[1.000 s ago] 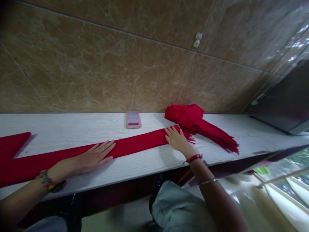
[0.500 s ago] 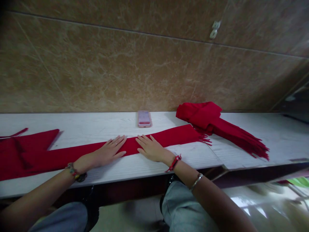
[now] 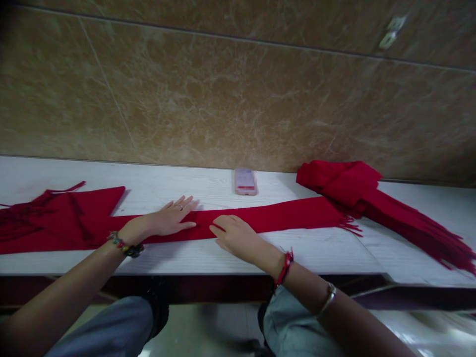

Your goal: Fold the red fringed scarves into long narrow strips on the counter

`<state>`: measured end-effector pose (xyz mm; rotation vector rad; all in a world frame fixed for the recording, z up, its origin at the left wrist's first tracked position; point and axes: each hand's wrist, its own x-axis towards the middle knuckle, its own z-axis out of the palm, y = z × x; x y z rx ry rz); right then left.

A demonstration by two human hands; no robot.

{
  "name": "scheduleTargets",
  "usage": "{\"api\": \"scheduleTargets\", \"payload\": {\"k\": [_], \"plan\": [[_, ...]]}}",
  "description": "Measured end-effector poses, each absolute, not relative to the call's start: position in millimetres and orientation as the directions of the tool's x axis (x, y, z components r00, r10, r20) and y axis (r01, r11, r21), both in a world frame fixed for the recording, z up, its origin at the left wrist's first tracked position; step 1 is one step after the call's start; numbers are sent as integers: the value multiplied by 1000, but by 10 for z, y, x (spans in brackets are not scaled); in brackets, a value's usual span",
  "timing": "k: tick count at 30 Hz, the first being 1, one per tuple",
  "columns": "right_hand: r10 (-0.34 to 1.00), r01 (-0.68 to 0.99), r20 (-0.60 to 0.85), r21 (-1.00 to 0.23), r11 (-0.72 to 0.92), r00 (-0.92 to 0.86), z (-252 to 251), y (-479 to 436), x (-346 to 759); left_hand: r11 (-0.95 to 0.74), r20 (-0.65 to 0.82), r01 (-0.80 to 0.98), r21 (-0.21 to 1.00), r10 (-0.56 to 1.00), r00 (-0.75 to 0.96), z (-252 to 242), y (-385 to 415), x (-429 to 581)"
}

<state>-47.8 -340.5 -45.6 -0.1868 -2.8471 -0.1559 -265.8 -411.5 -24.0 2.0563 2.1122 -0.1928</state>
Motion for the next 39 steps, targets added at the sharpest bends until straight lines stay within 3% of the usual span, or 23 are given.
{"api": "scheduleTargets", "payload": {"k": [4,10,15,20,24,27,34,39], "plan": [[84,107,268,71,992,-960,-470,-3504,-590,56,-269,996,70,962,-35,-304,-4156,-2722],[213,206,191,-57,977,-958,-500,-3590,-748,22,-105,999,41,994,-17,-461,-4340,-2865],[211,203,71,-105,974,-975,-526,-3576,-806,-89,-39,996,0,995,89,-440,-4623,-3002],[159,158,169,-17,987,-973,-475,-3533,-840,-317,14,948,-22,948,317,-247,-4781,-3049],[31,57,257,94,994,-966,-461,-3473,-826,-383,12,918,-104,922,386,-147,-4809,-3000],[-42,-1,253,160,987,-966,-498,-3424,-773,-387,8,906,-170,919,394,-157,-4835,-2987],[-67,-13,210,251,968,-975,-503,-3386,-655,-276,-45,907,-318,960,276,-194,-4897,-3047],[-48,8,247,222,975,-968,-461,-3365,-615,-271,9,898,-348,956,292,-114,-4894,-3085]]}}
